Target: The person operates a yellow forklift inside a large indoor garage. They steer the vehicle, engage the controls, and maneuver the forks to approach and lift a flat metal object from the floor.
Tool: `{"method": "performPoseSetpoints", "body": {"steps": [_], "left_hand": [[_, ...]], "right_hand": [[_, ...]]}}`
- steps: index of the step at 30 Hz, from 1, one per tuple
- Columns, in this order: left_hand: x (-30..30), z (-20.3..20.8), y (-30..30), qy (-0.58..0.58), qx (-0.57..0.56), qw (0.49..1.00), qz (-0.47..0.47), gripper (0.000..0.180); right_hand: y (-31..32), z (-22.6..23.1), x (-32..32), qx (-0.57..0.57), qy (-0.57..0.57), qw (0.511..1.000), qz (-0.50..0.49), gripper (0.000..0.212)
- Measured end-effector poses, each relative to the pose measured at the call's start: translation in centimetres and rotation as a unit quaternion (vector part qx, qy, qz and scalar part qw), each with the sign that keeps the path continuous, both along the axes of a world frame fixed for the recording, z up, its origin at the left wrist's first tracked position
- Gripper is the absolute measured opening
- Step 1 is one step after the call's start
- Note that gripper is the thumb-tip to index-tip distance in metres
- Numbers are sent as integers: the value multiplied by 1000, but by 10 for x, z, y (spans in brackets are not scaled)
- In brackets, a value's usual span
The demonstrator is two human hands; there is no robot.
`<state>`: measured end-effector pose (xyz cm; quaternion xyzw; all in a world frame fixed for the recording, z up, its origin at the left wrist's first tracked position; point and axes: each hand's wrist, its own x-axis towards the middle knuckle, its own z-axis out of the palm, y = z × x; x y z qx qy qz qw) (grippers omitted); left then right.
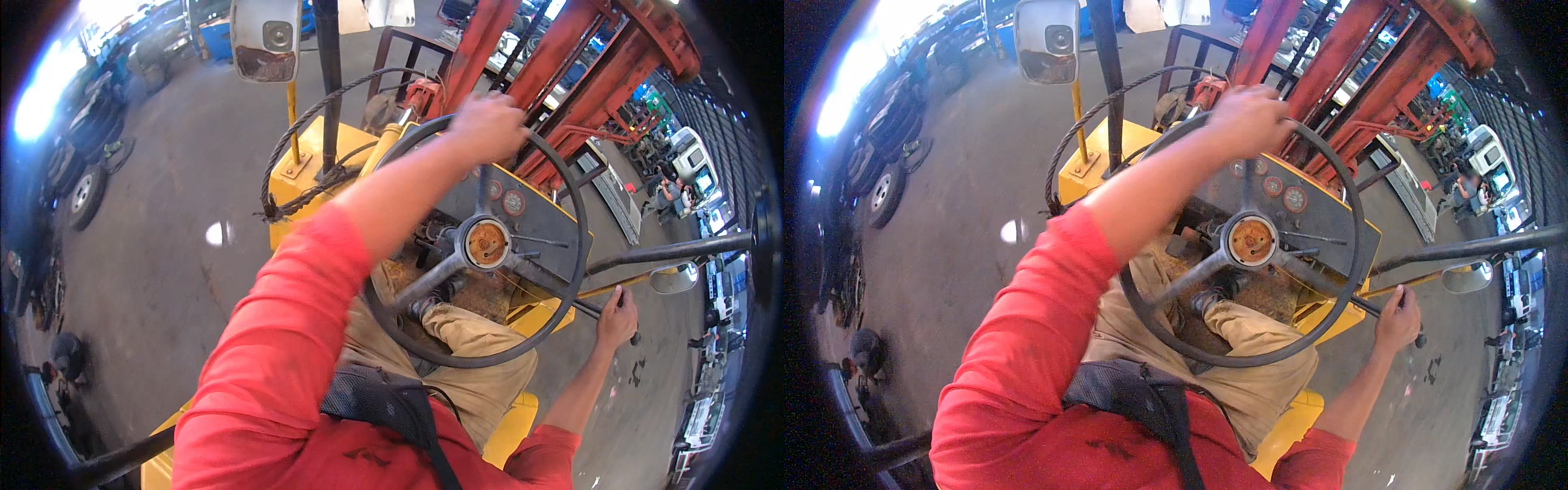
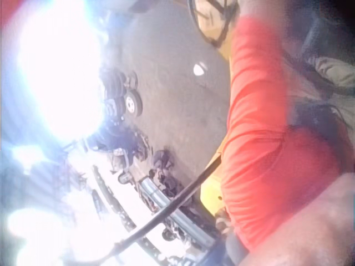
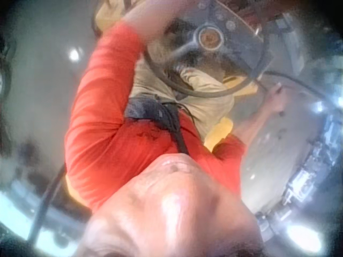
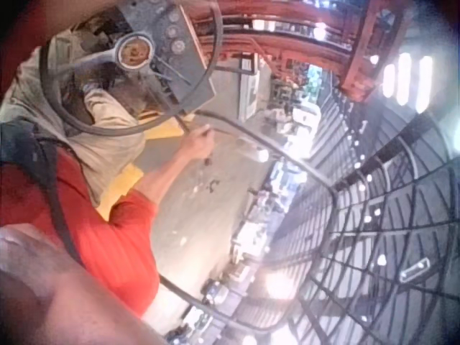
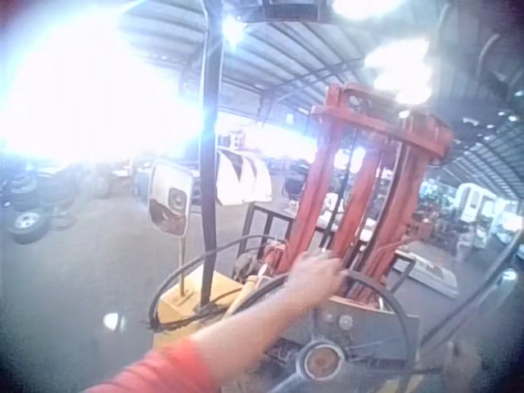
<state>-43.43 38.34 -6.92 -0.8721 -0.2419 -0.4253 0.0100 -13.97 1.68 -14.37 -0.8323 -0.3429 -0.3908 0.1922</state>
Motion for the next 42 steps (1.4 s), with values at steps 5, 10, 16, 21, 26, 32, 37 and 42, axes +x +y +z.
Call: {"method": "performPoseSetpoints", "body": {"steps": [5,10,16,21,26,32,37,42], "left_hand": [[-123,-66,-7,-61,44,997,-3,31],[-196,-127,-91,-32,-10,998,-62,23],[-183,-165,-157,-33,21,957,-287,24],[-173,-165,-172,-6,-13,946,-324,24],[-196,-145,-154,4,-9,964,-266,27],[-203,-122,-96,-7,52,993,-108,26],[-160,-72,-26,-22,45,999,-18,27],[-86,-23,24,-19,82,996,-5,32]], "right_hand": [[10,-2,-8,-5,2,1000,-10,29],[21,-8,-9,-16,-2,1000,-19,31],[16,-11,-1,-22,9,1000,-16,29],[15,-5,-7,1,4,1000,11,25],[24,-2,-26,29,22,999,25,23],[19,-10,-32,137,11,985,101,17],[18,-26,-61,192,-41,970,146,20],[12,-44,-89,218,-120,960,129,33]]}}
